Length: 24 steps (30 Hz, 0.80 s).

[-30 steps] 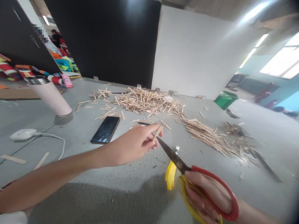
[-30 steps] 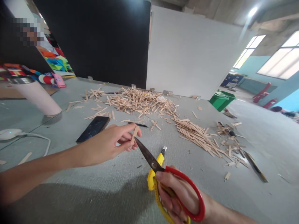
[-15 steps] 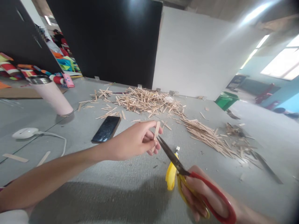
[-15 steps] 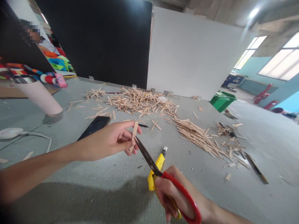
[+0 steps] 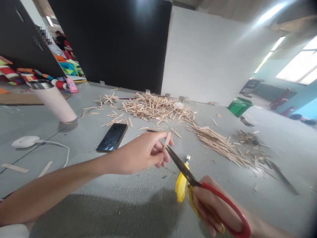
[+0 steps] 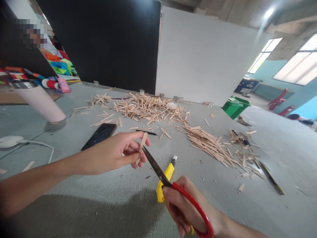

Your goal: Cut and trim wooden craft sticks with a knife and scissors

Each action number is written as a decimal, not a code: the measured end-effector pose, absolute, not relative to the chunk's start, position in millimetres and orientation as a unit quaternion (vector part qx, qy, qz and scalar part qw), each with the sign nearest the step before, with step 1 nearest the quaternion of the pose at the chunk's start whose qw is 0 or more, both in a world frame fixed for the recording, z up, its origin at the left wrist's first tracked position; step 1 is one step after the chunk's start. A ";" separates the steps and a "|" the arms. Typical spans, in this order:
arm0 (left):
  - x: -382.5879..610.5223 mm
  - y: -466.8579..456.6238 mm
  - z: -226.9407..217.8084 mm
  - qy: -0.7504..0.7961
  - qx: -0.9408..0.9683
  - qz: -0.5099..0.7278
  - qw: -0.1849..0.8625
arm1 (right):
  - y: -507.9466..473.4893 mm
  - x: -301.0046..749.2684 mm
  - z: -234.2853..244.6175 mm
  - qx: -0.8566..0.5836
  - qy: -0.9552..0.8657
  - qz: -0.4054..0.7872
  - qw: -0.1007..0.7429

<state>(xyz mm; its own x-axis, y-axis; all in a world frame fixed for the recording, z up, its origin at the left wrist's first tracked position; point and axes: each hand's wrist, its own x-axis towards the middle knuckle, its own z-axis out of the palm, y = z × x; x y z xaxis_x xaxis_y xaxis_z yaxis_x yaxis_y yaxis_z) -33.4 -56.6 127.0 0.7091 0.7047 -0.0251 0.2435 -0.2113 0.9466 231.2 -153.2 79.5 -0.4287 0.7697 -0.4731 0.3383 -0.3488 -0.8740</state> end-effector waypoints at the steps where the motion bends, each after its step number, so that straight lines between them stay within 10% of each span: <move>1: -33.6 -56.5 126.6 0.318 0.748 0.212 0.542 | -153.6 230.6 79.8 -0.512 -0.544 0.643 0.171; 24: -40.2 -47.6 129.9 0.330 0.846 0.170 0.383 | -144.7 243.1 52.2 -0.444 -0.434 0.770 0.150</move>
